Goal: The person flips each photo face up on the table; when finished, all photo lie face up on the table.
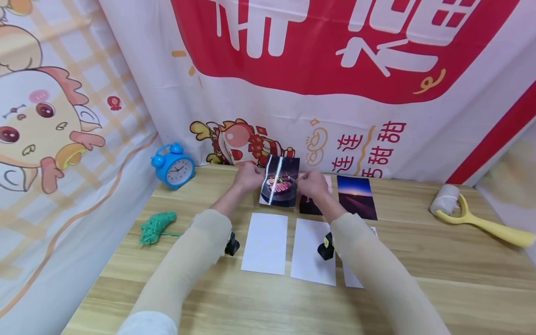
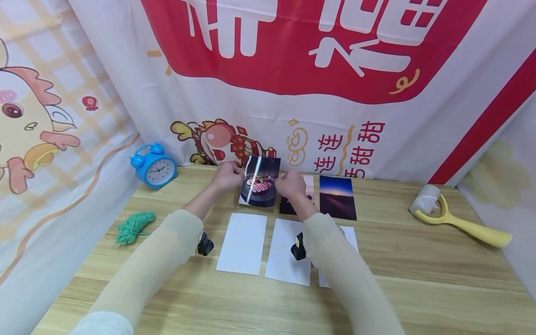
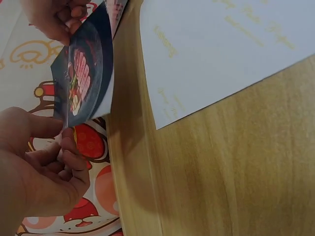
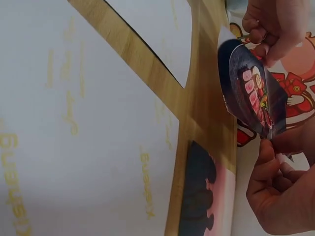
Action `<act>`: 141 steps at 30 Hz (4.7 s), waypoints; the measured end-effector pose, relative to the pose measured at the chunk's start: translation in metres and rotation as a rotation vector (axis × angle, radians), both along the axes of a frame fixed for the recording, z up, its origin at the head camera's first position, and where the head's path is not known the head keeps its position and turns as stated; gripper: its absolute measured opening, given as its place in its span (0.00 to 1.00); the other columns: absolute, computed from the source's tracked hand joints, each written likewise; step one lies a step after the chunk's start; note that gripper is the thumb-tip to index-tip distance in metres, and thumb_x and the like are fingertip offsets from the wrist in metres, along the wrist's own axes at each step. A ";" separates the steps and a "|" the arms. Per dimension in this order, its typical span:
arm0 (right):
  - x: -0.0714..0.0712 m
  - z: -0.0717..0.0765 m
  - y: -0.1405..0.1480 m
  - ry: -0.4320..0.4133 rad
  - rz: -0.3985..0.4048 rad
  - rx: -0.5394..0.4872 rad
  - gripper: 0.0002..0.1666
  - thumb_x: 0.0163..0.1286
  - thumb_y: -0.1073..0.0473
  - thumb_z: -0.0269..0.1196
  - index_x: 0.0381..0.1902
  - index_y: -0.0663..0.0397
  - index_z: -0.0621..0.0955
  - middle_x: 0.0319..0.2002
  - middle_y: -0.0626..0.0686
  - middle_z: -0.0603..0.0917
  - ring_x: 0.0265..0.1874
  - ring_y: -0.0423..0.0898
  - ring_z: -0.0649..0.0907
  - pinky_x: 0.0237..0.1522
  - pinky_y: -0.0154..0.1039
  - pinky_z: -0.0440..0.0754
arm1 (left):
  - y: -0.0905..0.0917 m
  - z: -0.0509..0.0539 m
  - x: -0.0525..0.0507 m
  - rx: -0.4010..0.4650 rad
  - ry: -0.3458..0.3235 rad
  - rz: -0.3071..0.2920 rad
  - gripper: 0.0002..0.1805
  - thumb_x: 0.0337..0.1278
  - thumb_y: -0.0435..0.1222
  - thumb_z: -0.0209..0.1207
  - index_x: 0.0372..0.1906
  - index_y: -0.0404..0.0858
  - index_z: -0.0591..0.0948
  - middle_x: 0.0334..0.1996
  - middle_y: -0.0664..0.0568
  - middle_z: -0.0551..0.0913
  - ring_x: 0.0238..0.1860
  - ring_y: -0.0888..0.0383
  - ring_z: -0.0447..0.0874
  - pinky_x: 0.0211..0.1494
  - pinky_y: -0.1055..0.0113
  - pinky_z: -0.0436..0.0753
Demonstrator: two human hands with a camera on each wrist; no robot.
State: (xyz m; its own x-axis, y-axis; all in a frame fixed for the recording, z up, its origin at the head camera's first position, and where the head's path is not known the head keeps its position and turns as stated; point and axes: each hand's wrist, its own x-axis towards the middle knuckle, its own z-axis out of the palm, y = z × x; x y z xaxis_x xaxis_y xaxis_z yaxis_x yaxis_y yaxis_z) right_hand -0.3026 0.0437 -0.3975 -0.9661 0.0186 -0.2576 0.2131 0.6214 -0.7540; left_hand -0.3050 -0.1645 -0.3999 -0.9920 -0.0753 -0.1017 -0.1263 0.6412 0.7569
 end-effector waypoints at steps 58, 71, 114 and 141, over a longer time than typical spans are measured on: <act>0.015 -0.001 0.001 -0.121 0.043 -0.188 0.40 0.79 0.53 0.52 0.84 0.50 0.54 0.37 0.54 0.78 0.25 0.44 0.74 0.32 0.35 0.76 | 0.027 -0.011 0.023 -0.562 -0.101 -0.161 0.12 0.69 0.42 0.54 0.33 0.41 0.82 0.39 0.47 0.86 0.32 0.53 0.79 0.32 0.60 0.76; 0.052 0.019 0.047 -0.127 0.062 -0.178 0.36 0.77 0.54 0.52 0.79 0.58 0.61 0.60 0.65 0.78 0.39 0.46 0.80 0.38 0.34 0.80 | 0.081 0.008 0.060 -0.568 0.021 -0.491 0.17 0.55 0.32 0.62 0.17 0.45 0.69 0.21 0.55 0.74 0.23 0.57 0.72 0.26 0.64 0.71; 0.145 0.008 0.193 -0.353 -0.026 -0.216 0.45 0.80 0.49 0.50 0.80 0.71 0.47 0.62 0.68 0.59 0.61 0.60 0.64 0.48 0.44 0.84 | 0.203 -0.021 0.139 -0.932 0.136 -0.810 0.39 0.51 0.70 0.66 0.65 0.57 0.79 0.69 0.54 0.74 0.73 0.50 0.63 0.72 0.55 0.67; 0.139 -0.023 0.216 -0.227 -0.007 -0.229 0.14 0.72 0.64 0.60 0.48 0.73 0.76 0.29 0.46 0.79 0.29 0.38 0.79 0.32 0.32 0.83 | 0.201 -0.023 0.142 -0.949 0.134 -0.818 0.39 0.51 0.72 0.64 0.66 0.58 0.78 0.71 0.56 0.72 0.73 0.55 0.62 0.72 0.57 0.66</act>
State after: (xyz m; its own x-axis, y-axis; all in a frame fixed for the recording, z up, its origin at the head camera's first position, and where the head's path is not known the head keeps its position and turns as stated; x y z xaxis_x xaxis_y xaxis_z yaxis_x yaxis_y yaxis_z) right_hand -0.1633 0.2598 -0.4204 -0.8835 -0.0583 -0.4648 0.3955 0.4388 -0.8068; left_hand -0.1628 0.0369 -0.4228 -0.7813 0.5763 -0.2396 0.6056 0.7929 -0.0675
